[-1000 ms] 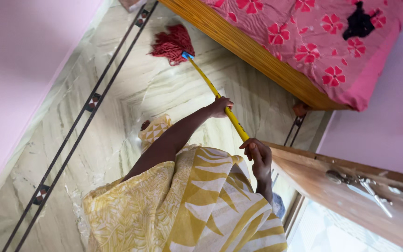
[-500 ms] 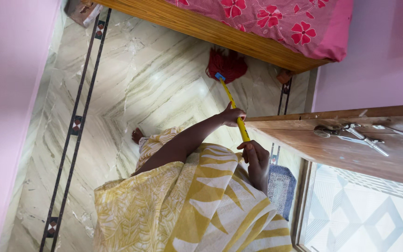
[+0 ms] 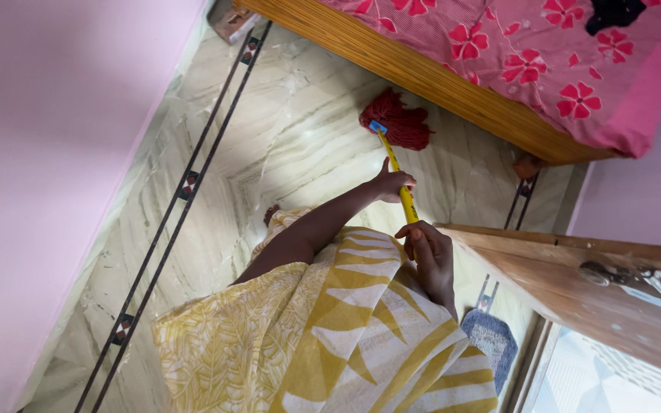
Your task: The person mops a tiled floor in a bedroom, using a mop to clean the area around and under a bed.
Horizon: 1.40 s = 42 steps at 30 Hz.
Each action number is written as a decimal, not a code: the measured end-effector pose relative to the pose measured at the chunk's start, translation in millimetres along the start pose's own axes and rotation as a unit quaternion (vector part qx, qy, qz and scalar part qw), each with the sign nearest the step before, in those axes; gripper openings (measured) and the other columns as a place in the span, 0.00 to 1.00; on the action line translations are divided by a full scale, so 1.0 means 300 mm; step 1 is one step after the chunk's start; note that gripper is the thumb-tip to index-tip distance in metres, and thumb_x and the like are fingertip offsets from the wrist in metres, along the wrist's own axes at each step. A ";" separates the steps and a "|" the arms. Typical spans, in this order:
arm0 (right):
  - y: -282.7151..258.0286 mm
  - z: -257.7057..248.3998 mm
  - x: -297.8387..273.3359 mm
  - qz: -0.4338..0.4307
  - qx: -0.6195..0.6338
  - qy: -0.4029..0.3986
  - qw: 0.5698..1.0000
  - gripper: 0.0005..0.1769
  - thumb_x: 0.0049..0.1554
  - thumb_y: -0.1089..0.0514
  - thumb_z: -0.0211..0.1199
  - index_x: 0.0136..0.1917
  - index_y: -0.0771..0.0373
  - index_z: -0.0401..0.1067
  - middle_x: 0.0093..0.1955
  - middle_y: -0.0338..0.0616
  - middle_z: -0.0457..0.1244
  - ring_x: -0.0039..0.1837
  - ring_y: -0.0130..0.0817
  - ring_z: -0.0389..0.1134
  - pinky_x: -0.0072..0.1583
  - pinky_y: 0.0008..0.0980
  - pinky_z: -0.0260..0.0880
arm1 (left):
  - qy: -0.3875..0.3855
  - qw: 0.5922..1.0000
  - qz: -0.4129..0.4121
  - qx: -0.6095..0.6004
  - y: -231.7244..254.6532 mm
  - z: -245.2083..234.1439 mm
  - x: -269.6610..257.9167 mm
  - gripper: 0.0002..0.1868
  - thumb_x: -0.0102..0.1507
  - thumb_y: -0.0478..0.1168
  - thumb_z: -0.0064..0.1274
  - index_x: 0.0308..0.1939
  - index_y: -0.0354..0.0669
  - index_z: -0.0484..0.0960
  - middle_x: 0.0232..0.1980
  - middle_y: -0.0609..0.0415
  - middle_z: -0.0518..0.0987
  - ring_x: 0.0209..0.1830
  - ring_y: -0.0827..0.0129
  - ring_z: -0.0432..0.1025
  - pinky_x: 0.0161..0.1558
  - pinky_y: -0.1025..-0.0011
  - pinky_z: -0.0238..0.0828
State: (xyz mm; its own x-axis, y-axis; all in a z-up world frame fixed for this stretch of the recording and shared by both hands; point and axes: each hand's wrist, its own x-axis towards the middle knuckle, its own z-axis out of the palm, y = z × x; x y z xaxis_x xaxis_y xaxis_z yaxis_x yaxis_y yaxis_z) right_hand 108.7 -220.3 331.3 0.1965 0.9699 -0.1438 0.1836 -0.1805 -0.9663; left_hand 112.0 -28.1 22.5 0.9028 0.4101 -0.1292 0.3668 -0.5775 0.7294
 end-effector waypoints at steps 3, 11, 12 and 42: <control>0.008 0.065 0.083 -0.026 0.038 -0.029 0.999 0.22 0.68 0.50 0.49 0.46 0.70 0.74 0.31 0.35 0.58 0.36 0.22 0.55 0.40 0.26 0.54 | 0.025 0.999 -0.018 0.010 -0.110 -0.100 -0.052 0.09 0.58 0.50 0.59 0.36 0.57 0.77 0.42 0.67 0.78 0.57 0.68 0.71 0.67 0.20 0.27; 0.041 0.259 0.320 -0.014 0.055 -0.116 0.992 0.19 0.67 0.53 0.50 0.46 0.69 0.74 0.32 0.35 0.57 0.36 0.21 0.54 0.39 0.25 0.53 | 0.108 0.989 -0.099 0.031 -0.458 -0.352 -0.277 0.10 0.52 0.43 0.61 0.35 0.55 0.77 0.41 0.62 0.79 0.56 0.62 0.72 0.64 0.21 0.40; 0.054 0.287 0.351 -0.019 0.055 -0.128 0.990 0.19 0.67 0.54 0.50 0.45 0.69 0.74 0.32 0.35 0.58 0.36 0.21 0.54 0.40 0.25 0.54 | 0.127 0.984 -0.119 0.026 -0.505 -0.379 -0.318 0.10 0.52 0.44 0.62 0.35 0.54 0.77 0.41 0.61 0.78 0.56 0.60 0.72 0.63 0.21 0.43; 0.293 -0.112 0.079 -0.016 0.049 -0.010 0.999 0.19 0.68 0.54 0.49 0.46 0.69 0.75 0.34 0.37 0.60 0.36 0.22 0.55 0.40 0.24 0.56 | 0.200 0.979 -0.010 -0.030 -0.210 -0.048 -0.114 0.11 0.59 0.42 0.63 0.33 0.48 0.74 0.43 0.50 0.73 0.45 0.49 0.68 0.47 0.50 0.60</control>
State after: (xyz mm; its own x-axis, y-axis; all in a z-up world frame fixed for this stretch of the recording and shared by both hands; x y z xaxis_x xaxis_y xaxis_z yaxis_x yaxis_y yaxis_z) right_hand 161.8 -218.7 250.1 0.1725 0.9781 -0.1168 0.0937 -0.1343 -0.9865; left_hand 54.8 4.5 -9.5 0.7311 0.6716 0.1202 0.3593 -0.5287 0.7690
